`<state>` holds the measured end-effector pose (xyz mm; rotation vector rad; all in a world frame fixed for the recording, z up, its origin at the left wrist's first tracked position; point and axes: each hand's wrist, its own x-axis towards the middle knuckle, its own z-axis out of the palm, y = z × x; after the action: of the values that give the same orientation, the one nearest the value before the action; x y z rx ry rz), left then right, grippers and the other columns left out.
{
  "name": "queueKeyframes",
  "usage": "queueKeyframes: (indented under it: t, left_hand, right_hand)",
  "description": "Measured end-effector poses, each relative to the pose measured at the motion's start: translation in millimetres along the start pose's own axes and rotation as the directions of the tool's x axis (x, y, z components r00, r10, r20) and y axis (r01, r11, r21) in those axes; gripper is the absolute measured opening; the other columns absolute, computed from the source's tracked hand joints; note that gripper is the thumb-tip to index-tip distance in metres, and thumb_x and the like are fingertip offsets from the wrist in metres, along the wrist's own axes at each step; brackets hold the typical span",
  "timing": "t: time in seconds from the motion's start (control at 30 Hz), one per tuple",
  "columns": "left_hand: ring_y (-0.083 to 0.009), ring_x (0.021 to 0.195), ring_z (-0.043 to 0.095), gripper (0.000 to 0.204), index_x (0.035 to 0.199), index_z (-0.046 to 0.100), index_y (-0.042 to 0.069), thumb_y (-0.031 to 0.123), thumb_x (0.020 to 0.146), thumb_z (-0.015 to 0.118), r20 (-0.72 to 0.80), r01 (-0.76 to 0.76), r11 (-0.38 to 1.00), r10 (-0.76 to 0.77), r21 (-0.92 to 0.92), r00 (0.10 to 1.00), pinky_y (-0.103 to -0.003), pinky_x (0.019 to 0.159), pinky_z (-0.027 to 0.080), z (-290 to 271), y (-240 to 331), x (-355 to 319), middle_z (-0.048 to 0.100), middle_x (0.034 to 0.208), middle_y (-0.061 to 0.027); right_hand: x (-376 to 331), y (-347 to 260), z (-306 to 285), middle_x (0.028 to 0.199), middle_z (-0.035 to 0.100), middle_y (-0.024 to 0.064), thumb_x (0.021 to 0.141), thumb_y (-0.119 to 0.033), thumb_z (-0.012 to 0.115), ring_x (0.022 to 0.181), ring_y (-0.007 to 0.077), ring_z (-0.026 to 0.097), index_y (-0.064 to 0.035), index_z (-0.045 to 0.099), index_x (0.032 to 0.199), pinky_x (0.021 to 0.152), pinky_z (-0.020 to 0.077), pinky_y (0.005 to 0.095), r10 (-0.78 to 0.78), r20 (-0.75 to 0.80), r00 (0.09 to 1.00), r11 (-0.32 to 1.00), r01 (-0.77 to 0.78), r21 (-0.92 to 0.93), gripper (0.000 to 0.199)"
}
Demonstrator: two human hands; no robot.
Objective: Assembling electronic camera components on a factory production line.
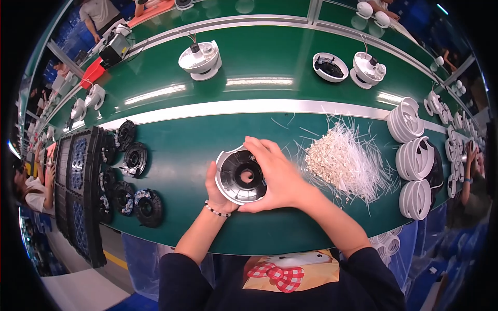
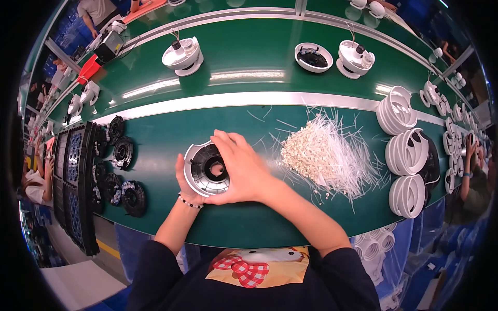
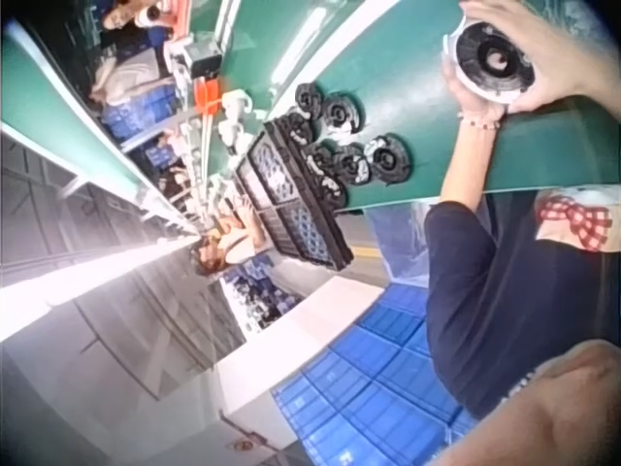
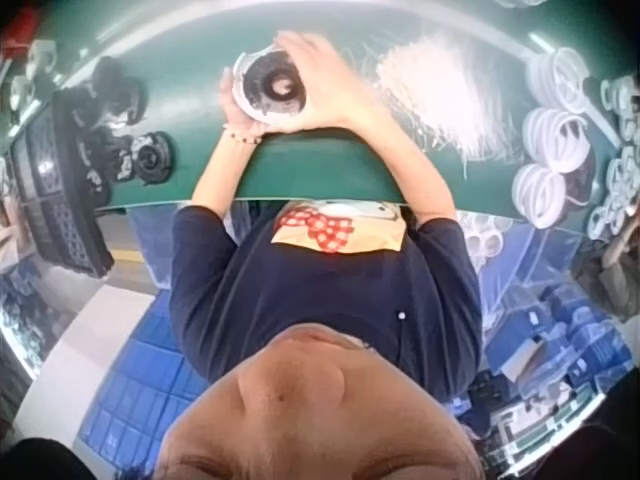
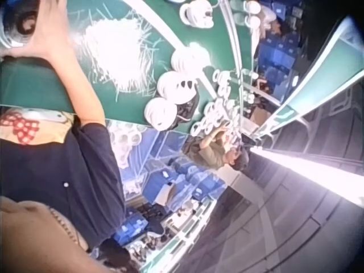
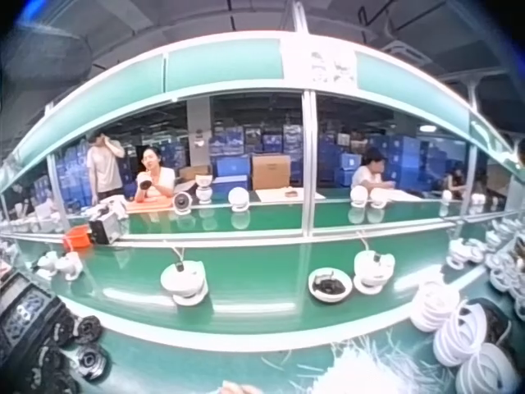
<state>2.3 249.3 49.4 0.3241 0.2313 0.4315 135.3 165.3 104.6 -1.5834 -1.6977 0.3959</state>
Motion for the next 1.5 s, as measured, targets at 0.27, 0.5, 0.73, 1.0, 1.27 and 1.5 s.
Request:
queueKeyframes:
  t: [0.27, 0.5, 0.73, 1.0, 1.27, 1.5]
  left_hand:
    - [-0.0262, 0.104, 0.049, 0.063, 0.116, 0.042, 0.001, 0.044, 0.071, 0.043, 0.039, -0.072, 0.986, 0.066, 0.153, 0.997, -0.037, 0.089, 0.041, 7.3, 0.1, 5.7, 0.049, 0.114, -0.0163]
    - [-0.0268, 0.102, 0.05, 0.055, 0.115, 0.043, 0.0, 0.041, 0.08, 0.034, -0.096, -0.133, 0.98, 0.148, 0.148, 0.984, -0.038, 0.089, 0.041, 28.6, 7.8, 23.2, 0.051, 0.111, -0.0161]
    - [-0.021, 0.105, 0.048, 0.037, 0.113, 0.046, 0.006, 0.029, 0.086, 0.035, -0.302, -0.404, 0.868, 0.483, 0.29, 0.822, -0.037, 0.09, 0.039, 8.2, 68.2, 61.7, 0.051, 0.113, -0.0078]
    - [-0.0318, 0.091, 0.055, 0.029, 0.104, 0.042, -0.002, 0.019, 0.084, 0.042, -0.405, -0.675, 0.69, 0.714, 0.263, 0.571, -0.048, 0.072, 0.05, -71.2, 181.2, 178.7, 0.049, 0.104, -0.0165]
    - [-0.0251, 0.08, 0.052, 0.03, 0.095, 0.046, -0.002, 0.017, 0.075, 0.057, -0.285, -0.351, 0.407, 0.893, 0.843, 0.349, -0.039, 0.074, 0.046, -120.0, 253.0, 194.7, 0.051, 0.091, -0.0149]
    - [-0.0226, 0.086, 0.049, 0.03, 0.089, 0.044, -0.006, 0.012, 0.075, 0.063, 0.227, -0.515, -0.188, 0.974, 0.836, 0.014, -0.036, 0.07, 0.044, 5.2, 239.6, 135.9, 0.05, 0.092, -0.0168]
  right_hand:
    - [-16.5, -7.3, 30.1, 0.125, 0.032, 0.0235, 0.042, -0.037, 0.077, 0.112, 0.0407, 0.033, 0.0042, 0.026, 0.122, 0.093, 0.0287, 0.0468, 0.071, -0.319, 0.945, 0.992, -0.101, -0.079, 0.104]
    - [-33.1, -7.5, 15.2, 0.131, 0.02, 0.0264, 0.063, -0.035, 0.07, 0.119, 0.0462, 0.02, 0.0037, 0.02, 0.125, 0.096, 0.0172, 0.0534, 0.033, -0.308, 0.951, 0.989, -0.076, -0.129, 0.089]
    - [-114.6, -19.2, -35.1, 0.128, 0.026, 0.0281, 0.063, -0.024, 0.068, 0.118, 0.045, 0.026, -0.0013, 0.03, 0.124, 0.096, 0.0209, 0.051, -0.034, -0.479, 0.877, 0.946, -0.127, -0.3, 0.075]
    - [-246.0, -18.8, -111.6, 0.126, 0.036, 0.0225, 0.077, -0.003, 0.051, 0.115, 0.0355, 0.037, 0.0066, 0.042, 0.112, 0.096, 0.0272, 0.0423, -0.151, -0.867, 0.474, 0.569, -0.676, -0.468, 0.038]
    - [-281.8, -18.7, -146.8, 0.111, 0.052, 0.0115, 0.065, -0.005, 0.064, 0.107, 0.0306, 0.045, -0.0046, 0.057, 0.092, 0.091, 0.0318, 0.039, -0.137, -0.926, 0.352, 0.151, -0.916, -0.371, 0.028]
    - [-328.5, 21.4, -169.6, 0.102, 0.055, 0.011, 0.062, -0.023, 0.069, 0.099, 0.0294, 0.046, -0.0017, 0.057, 0.092, 0.088, 0.0329, 0.0402, 0.103, -0.951, 0.291, 0.179, -0.946, -0.27, 0.039]
